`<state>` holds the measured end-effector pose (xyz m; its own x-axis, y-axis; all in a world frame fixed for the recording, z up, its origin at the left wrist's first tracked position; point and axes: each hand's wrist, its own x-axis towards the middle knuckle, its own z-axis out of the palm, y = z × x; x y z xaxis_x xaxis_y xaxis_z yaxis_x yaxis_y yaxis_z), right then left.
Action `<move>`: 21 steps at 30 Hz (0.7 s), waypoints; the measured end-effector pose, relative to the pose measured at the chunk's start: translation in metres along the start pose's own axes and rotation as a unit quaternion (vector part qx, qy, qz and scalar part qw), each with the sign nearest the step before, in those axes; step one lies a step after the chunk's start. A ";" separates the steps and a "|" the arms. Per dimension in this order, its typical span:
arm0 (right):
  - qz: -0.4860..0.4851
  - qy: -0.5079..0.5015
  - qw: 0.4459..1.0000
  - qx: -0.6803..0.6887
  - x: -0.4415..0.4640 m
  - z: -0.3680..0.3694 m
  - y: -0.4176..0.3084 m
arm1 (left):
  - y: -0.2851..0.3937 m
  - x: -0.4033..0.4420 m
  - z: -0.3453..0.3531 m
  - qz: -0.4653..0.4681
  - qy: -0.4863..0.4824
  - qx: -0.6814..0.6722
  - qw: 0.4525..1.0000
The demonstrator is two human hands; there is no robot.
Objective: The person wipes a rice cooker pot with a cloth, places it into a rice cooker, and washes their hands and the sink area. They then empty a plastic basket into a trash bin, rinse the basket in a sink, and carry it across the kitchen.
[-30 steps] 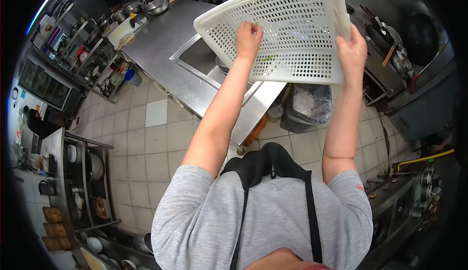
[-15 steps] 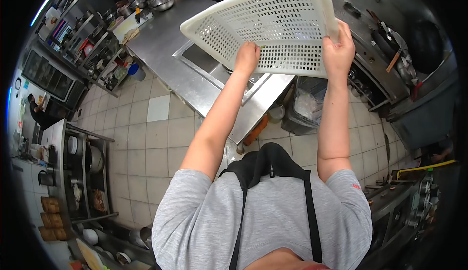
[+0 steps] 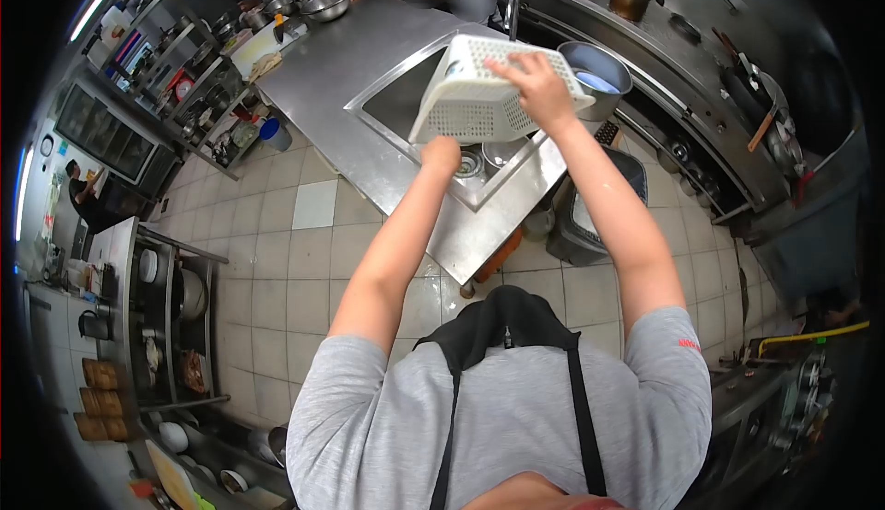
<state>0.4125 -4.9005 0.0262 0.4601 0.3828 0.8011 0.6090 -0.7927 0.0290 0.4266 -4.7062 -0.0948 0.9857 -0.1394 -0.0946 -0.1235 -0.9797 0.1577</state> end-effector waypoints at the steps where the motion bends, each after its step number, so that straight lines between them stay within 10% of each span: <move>1: -0.019 -0.012 1.000 0.004 -0.002 0.016 0.002 | -0.002 0.000 -0.001 0.003 -0.030 -0.029 0.999; 7: -0.124 -0.079 0.988 0.049 -0.005 0.103 0.027 | 0.037 -0.053 -0.080 -0.103 0.109 -0.020 0.989; 15: -0.175 -0.188 0.950 0.179 0.019 0.137 0.070 | 0.012 0.052 -0.025 0.002 0.363 0.048 0.930; 19: -0.015 -0.364 0.824 0.433 0.024 0.145 0.116 | 0.033 0.045 -0.017 -0.034 0.417 -0.105 0.902; 21: 0.164 -0.377 0.851 0.327 0.041 0.148 0.145 | 0.024 0.047 -0.003 -0.023 0.370 -0.070 0.926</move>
<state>0.6151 -4.9290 -0.0254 0.8085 0.5827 0.0825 0.4832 -0.5772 -0.6583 0.4707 -4.7356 -0.0926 0.8046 0.0905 0.5869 -0.1138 -0.9465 0.3020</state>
